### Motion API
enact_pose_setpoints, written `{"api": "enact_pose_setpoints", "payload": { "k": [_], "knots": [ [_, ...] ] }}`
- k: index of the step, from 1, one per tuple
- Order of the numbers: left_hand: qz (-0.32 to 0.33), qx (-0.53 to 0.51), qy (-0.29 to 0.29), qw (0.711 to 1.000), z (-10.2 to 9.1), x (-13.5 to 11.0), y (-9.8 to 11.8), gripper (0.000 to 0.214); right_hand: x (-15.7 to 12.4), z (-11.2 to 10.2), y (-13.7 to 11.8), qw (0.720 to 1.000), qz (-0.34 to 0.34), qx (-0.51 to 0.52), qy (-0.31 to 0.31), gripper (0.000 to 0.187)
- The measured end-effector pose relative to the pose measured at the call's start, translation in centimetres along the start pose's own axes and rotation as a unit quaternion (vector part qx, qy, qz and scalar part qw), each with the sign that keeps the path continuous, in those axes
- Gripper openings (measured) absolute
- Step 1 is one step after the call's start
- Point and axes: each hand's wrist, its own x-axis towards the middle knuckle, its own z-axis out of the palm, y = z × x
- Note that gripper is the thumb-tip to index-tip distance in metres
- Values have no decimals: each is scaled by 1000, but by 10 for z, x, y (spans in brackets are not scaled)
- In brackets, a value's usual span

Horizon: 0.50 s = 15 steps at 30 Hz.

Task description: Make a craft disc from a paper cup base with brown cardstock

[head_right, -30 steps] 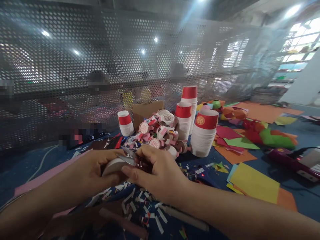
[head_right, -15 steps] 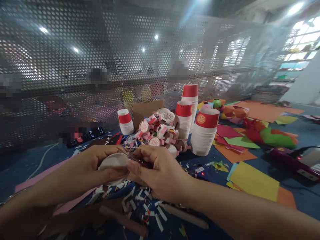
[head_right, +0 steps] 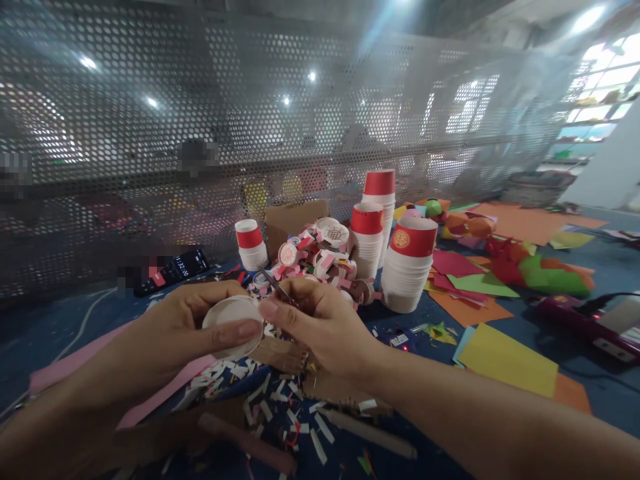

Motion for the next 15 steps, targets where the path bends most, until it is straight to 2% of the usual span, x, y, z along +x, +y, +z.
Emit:
{"api": "enact_pose_setpoints", "payload": {
  "k": [3,7,12,15],
  "knots": [
    [5,-16,38,999,1,0,1,20,0,-1,5,999,-31,-39,23,41],
    [19,1,80,997,1,1,2,24,-1,-3,5,992,-58,-112,20,41],
    [25,12,88,996,2,3,2,25,-2,-6,-2,963,-81,-256,24,41],
    [35,28,96,994,3,3,1,24,-4,-7,-3,950,-83,-299,26,45]
  ]
}}
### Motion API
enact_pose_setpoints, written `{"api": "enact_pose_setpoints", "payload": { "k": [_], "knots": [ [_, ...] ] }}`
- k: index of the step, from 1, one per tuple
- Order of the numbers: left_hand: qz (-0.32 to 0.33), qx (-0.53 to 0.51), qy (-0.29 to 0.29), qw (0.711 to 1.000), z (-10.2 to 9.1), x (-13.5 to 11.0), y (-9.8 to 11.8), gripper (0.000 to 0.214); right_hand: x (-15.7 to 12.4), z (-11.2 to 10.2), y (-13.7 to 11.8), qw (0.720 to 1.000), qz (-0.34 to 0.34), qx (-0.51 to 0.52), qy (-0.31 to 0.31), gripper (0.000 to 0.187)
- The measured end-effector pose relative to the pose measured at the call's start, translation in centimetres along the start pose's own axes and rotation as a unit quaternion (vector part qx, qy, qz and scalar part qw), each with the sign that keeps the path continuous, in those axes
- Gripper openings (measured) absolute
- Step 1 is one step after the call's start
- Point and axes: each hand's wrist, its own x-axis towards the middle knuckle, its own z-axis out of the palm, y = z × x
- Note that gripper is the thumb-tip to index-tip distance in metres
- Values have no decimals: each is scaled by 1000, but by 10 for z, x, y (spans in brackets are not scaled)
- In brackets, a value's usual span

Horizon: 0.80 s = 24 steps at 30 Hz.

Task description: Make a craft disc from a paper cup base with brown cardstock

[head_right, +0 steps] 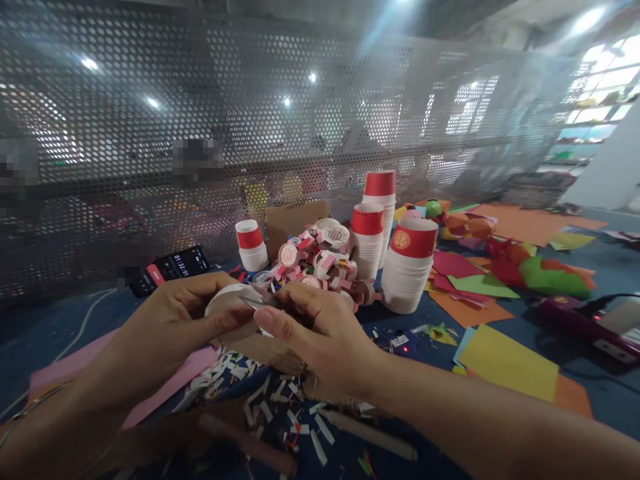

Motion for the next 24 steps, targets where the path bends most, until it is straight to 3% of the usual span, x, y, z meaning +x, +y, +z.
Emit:
{"api": "enact_pose_setpoints", "payload": {
  "k": [15,24],
  "knots": [
    [26,23,-30,999,-2,0,-2,17,-5,1,-3,1000,9,24,-18,36],
    [24,-7,-35,999,0,-1,1,8,-8,-2,-7,999,-40,-20,-21,38]
  ]
}}
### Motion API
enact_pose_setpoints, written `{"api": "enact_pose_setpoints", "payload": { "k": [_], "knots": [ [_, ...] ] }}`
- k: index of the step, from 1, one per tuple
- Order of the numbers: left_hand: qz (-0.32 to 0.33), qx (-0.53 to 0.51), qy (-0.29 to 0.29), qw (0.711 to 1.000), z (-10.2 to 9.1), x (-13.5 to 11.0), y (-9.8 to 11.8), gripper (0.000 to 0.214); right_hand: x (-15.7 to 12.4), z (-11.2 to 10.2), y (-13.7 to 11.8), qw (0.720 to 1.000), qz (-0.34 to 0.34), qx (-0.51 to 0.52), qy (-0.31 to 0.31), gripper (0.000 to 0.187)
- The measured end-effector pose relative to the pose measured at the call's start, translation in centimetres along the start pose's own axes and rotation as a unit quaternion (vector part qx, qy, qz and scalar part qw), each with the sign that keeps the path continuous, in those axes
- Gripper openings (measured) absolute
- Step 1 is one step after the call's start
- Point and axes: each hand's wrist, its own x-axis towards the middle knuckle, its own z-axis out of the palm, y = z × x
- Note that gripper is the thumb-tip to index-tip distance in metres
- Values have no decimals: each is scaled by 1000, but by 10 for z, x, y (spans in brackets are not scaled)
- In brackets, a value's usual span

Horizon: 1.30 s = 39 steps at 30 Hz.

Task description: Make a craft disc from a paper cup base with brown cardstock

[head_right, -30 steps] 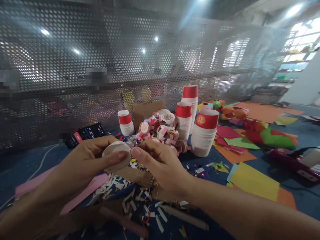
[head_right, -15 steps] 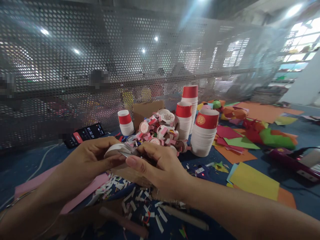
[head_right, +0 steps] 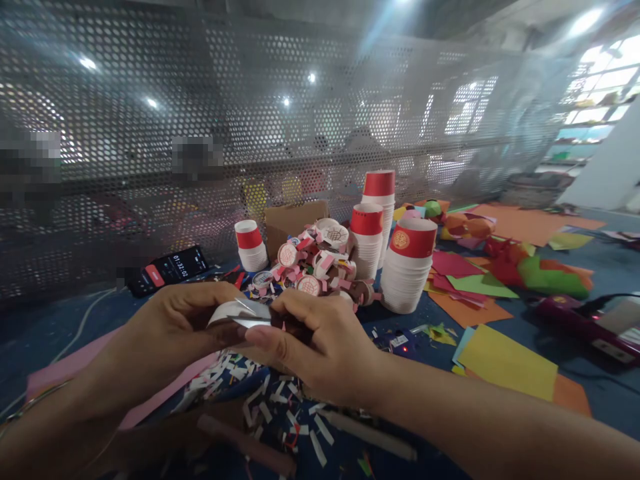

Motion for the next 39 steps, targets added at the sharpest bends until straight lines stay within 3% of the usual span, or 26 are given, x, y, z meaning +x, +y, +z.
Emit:
{"api": "enact_pose_setpoints", "payload": {
  "k": [7,15,20,30,34,39],
  "knots": [
    [-11,47,6,999,-3,-3,-1,14,-3,0,1,999,-49,-20,5,34],
    [-10,51,-13,999,-7,-1,-7,15,-4,-1,0,999,-38,-29,0,35],
    [8,40,-1,999,-4,-2,1,13,-4,-1,0,998,-47,-29,1,36],
    [2,148,-8,989,-6,-6,5,22,-3,0,2,999,-33,-40,13,38],
    [-16,114,-26,993,-8,-4,2,27,-2,2,3,998,-33,-30,47,39],
    [-53,5,-33,998,-9,-1,1,15,1,3,2,996,8,-6,91,44]
  ]
}}
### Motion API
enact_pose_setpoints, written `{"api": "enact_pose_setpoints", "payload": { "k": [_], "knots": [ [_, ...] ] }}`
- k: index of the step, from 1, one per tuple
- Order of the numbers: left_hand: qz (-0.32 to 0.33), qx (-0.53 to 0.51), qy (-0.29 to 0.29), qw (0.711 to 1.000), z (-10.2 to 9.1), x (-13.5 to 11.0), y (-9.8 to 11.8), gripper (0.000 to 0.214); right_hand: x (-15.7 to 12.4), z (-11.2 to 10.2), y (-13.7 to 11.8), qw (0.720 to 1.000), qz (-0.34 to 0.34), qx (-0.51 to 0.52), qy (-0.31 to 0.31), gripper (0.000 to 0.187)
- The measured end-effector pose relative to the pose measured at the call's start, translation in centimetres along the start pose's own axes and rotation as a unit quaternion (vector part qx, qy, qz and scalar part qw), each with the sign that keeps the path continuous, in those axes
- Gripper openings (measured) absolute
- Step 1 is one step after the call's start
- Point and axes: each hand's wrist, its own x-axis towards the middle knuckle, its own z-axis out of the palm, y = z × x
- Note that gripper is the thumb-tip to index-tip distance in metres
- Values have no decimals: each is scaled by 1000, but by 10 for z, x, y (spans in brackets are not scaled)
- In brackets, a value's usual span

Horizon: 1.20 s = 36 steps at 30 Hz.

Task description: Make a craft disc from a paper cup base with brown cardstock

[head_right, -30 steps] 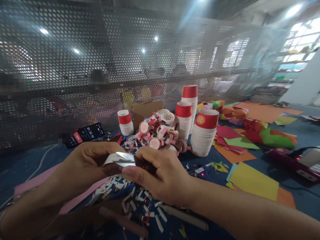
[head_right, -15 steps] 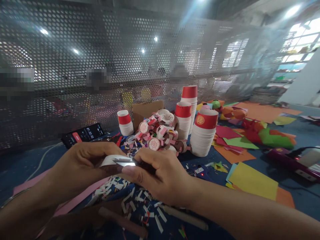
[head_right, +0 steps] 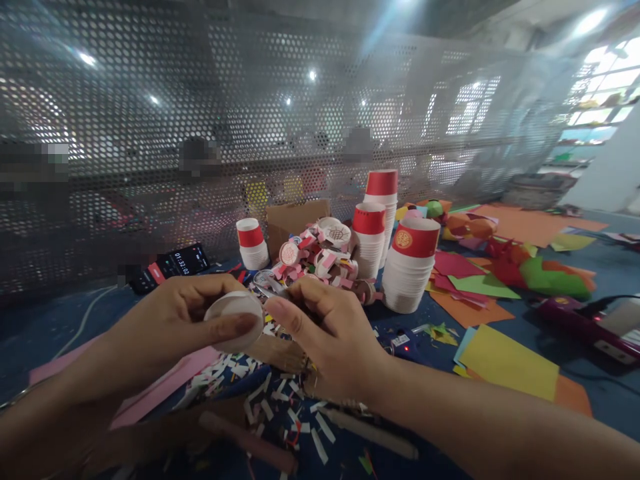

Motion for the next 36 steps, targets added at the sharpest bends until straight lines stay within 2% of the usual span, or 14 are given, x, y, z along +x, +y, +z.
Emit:
{"api": "enact_pose_setpoints", "payload": {
  "k": [6,13,22,27,36],
  "knots": [
    [-22,-41,1,999,0,1,0,20,3,0,1,1000,24,-2,-10,45],
    [3,-42,35,998,1,0,0,25,4,0,3,998,44,-21,-28,47],
    [20,11,44,999,2,-1,1,29,3,2,4,998,47,-7,-35,45],
    [42,22,43,998,4,-1,2,27,1,2,4,999,34,-6,-38,46],
    [29,4,48,998,6,-3,-1,30,1,-1,0,999,6,-19,-45,45]
  ]
}}
